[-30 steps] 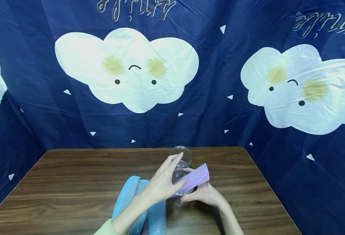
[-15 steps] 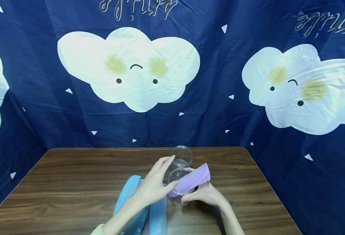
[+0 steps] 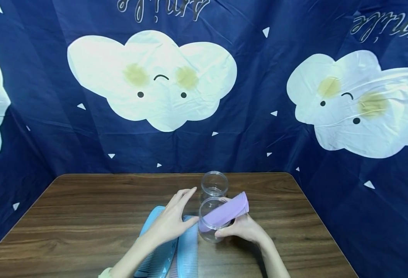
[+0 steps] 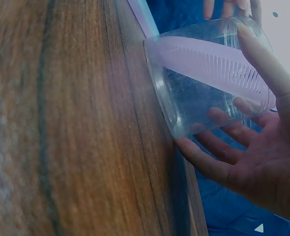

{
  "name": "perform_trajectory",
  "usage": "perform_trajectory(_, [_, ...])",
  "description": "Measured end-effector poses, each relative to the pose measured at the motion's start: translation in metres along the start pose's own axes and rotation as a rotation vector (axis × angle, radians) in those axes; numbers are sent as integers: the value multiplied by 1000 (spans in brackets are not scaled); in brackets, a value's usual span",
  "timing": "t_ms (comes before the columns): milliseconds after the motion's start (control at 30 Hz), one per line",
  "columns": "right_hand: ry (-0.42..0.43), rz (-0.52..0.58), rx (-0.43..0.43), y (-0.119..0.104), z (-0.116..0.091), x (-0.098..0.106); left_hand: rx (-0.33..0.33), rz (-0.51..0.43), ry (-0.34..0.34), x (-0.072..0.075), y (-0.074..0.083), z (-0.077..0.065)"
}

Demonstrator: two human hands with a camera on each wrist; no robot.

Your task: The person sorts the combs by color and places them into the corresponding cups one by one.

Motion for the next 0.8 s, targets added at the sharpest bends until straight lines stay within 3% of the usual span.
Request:
perform_trajectory(433, [-15, 24, 12, -2, 0, 0, 62, -11, -105, -4, -28, -8])
perform_trajectory(800, [-12, 32, 1, -2, -1, 0, 110, -34, -286, -22, -32, -13])
Point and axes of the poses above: each hand's wrist, its own z-axis towards the middle knuckle, its own x-axis out of the back of the hand, y = z × x, the point moved 9 cm from there along z, towards the middle knuckle, and after that the axes turned 10 degrees about -x, right-handed, at the moved point
